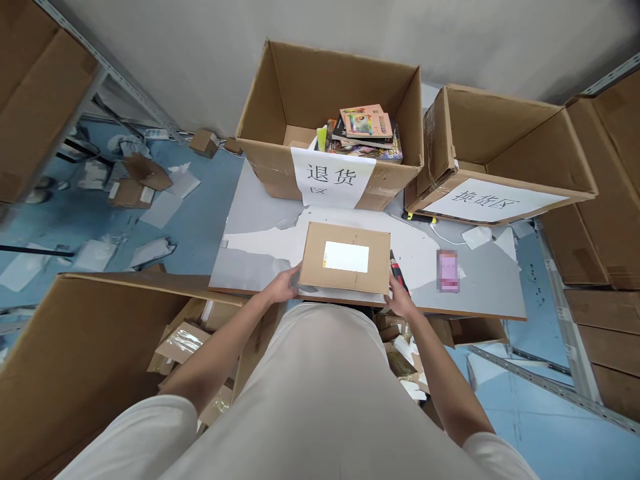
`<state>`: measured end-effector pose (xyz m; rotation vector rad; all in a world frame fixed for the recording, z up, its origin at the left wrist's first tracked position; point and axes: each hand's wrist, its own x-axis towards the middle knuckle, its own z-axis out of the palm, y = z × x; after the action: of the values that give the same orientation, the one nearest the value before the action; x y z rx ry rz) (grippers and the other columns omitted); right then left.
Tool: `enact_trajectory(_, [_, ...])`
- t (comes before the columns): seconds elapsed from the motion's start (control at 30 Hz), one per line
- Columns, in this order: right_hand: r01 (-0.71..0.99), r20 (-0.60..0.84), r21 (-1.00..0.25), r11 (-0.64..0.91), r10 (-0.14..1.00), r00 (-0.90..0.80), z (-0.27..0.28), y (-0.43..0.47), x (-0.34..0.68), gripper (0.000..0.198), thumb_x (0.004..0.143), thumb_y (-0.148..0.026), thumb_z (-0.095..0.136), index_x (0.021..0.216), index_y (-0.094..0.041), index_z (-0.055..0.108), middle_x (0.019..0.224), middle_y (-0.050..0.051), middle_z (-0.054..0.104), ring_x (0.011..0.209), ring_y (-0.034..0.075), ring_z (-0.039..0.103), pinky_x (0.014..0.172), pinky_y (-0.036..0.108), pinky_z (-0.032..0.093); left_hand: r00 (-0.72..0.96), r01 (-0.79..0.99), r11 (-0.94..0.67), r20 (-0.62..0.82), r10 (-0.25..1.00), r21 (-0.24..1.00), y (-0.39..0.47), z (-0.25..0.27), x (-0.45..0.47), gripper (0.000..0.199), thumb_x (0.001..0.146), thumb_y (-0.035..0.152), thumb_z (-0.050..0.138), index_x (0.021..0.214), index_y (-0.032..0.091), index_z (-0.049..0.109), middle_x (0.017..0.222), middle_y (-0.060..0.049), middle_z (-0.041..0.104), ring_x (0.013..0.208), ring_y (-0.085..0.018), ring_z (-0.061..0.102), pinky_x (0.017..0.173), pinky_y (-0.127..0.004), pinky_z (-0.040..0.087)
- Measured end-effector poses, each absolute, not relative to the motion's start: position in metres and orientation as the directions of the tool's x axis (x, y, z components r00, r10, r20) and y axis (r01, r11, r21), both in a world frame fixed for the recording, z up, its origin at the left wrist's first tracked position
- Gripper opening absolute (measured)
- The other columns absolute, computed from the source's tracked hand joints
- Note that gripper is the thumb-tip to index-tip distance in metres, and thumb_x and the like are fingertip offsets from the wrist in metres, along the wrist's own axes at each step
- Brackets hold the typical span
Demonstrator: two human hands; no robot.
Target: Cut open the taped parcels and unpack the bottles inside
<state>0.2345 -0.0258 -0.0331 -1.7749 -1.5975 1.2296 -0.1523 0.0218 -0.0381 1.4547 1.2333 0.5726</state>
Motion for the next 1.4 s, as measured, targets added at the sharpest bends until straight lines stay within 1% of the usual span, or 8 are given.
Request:
enact_trajectory(0.1, [0.607,-0.339,-0.773,-0.186,0.929,-0.148,-0.043,-0.04,0.228,0.062,0.067,-0.03,0.068,0.127,-0.023,0.052,0.129,0.008,0.056,0.121,0.026,0.05,0.103,0.046,0.038,0.442,0.437,0.072,-0.284,0.851,0.897,0.01,-0.042,-0.152,0.057,0.064,0.033,0.067,0.119,0.018,0.059,0.115,-0.007,0.066,0.108,-0.027,0.06,0.096,-0.036,0.044])
enact_trajectory(0.33, [0.545,-0.318,-0.816,-0.19,0.937,-0.149,-0.031,-0.042,0.219,0.036,0.083,-0.041,0.052,0.111,-0.019,0.059,0.11,0.009,0.064,0.107,0.023,0.057,0.093,0.04,0.045,0.384,0.454,0.087,-0.283,0.879,0.887,0.014,-0.019,-0.148,0.048,0.075,0.049,0.057,0.108,0.015,0.065,0.099,-0.007,0.07,0.091,-0.024,0.062,0.08,-0.032,0.048])
enact_trajectory(0.5, [0.681,-0.211,-0.719,-0.141,0.977,-0.021,0.018,-0.006,0.223,0.044,0.092,-0.05,0.03,0.096,-0.018,0.06,0.097,0.01,0.065,0.092,0.023,0.058,0.083,0.036,0.045,0.155,0.719,0.056,-0.239,0.959,0.692,0.049,0.029,-0.139,0.052,0.081,0.056,0.045,0.066,0.012,0.068,0.054,-0.001,0.054,0.058,-0.014,0.05,0.055,-0.024,0.034])
enact_trajectory(0.7, [0.775,-0.262,-0.611,-0.16,0.965,-0.007,0.023,0.04,0.217,0.058,0.092,-0.058,0.017,0.087,-0.019,0.06,0.088,0.01,0.066,0.083,0.024,0.058,0.077,0.035,0.044,0.121,0.793,0.046,-0.23,0.966,0.608,0.082,0.032,-0.118,0.06,0.085,0.058,0.037,0.043,0.017,0.052,0.043,0.0,0.039,0.049,-0.012,0.037,0.053,-0.027,0.024])
enact_trajectory(0.93, [0.653,-0.305,-0.709,-0.266,0.951,0.056,0.006,0.039,0.234,0.063,0.09,-0.063,0.021,0.101,-0.017,0.062,0.091,0.01,0.068,0.083,0.023,0.061,0.079,0.035,0.045,0.069,0.808,0.086,-0.239,0.969,0.583,0.081,0.03,-0.121,0.061,0.087,0.059,0.033,0.052,0.017,0.06,0.049,-0.006,0.053,0.055,-0.017,0.048,0.055,-0.028,0.028])
enact_trajectory(1.1, [0.698,-0.322,-0.519,-0.494,0.869,0.375,-0.027,0.018,0.269,0.059,0.084,-0.054,0.043,0.121,-0.01,0.053,0.104,0.018,0.062,0.095,0.028,0.06,0.088,0.043,0.043,-0.03,0.805,0.141,-0.197,0.98,0.577,0.065,0.035,-0.129,0.055,0.091,0.052,0.029,0.103,0.015,0.068,0.09,-0.012,0.071,0.086,-0.026,0.063,0.071,-0.031,0.042])
enact_trajectory(1.23, [0.761,-0.424,-0.352,-0.544,0.818,0.389,-0.053,-0.001,0.268,0.06,0.064,-0.035,0.07,0.118,-0.012,0.054,0.112,0.024,0.056,0.103,0.037,0.056,0.088,0.051,0.041,0.143,0.798,-0.163,0.08,0.986,0.581,0.041,0.035,-0.118,0.054,0.089,0.045,0.043,0.13,0.011,0.051,0.136,-0.016,0.051,0.125,-0.027,0.047,0.102,-0.039,0.037])
enact_trajectory(1.4, [0.778,-0.479,-0.336,-0.53,0.808,0.344,-0.039,0.005,0.281,0.048,0.076,-0.027,0.051,0.12,-0.007,0.05,0.101,0.021,0.06,0.09,0.029,0.061,0.082,0.045,0.047,0.515,0.694,-0.564,0.239,0.823,0.448,0.024,0.024,-0.099,0.042,0.091,0.033,0.045,0.129,0.016,0.051,0.136,-0.014,0.052,0.133,-0.027,0.039,0.11,-0.046,0.031])
